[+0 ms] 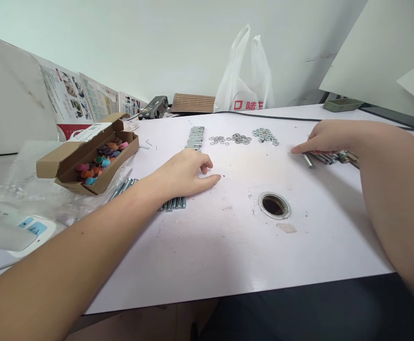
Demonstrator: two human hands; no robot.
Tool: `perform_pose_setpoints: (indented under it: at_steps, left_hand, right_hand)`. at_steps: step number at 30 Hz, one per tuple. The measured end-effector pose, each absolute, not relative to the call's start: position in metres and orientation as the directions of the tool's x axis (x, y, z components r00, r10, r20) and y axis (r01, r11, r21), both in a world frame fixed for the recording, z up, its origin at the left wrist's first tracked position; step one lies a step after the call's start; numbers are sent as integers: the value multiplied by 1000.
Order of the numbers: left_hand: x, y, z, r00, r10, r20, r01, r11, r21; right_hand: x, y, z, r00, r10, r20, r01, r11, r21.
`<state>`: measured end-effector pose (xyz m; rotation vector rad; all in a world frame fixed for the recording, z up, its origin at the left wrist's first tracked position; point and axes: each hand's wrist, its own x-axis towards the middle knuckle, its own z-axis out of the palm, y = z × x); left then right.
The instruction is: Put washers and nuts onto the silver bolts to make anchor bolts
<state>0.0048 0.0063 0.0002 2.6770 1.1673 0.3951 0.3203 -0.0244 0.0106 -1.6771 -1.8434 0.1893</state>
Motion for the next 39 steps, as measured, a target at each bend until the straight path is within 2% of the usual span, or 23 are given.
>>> perform_pose_setpoints:
  at_steps: [4,8,10,11,14,18,21,25,30,36,39]
  left_hand:
    - [2,8,1,622,761,183,702,-646,298]
    - [-8,16,5,561,792,241,737,-610,292]
    - [-13,21,9,538,798,271,754,-599,270]
    - [-16,23,11,526,802,283,763,-592,259]
    - [-23,24,20,496,834,244,801,-547,242]
    - [-30,24,27,541,840,46,806,-534,254]
    - [-35,27,26,626,775,-91,762,-583,281]
    - [-39,33,21,644,746,-171,758,-592,273]
    - [-40,37,17,618,764,-187,780,-565,270]
    - [-37,36,15,617,761,-199,782,-565,265]
    - [-34,34,14,635,744,-207,769,-586,255]
  right_hand:
    - [341,-13,13,129,921,368,919,29,-394]
    - [361,17,30,424,892,153,892,-382,-243]
    - [356,25,36,504,859,92,855,-481,-195]
    - [348,26,36,494,865,86,859,-470,-202]
    - [306,18,31,338,938,75,908,-304,-290]
    - [239,-6,15,-40,994,101,910,78,-407]
    - [208,-17,3,-220,969,111,843,247,-478]
    - [205,-14,-6,-218,972,89,841,234,-488]
    - [217,-5,-11,-164,983,81,864,182,-469]
    - [188,-29,-7,-420,907,32,785,381,-488]
    - [173,-39,-9,-447,894,28,806,416,-421]
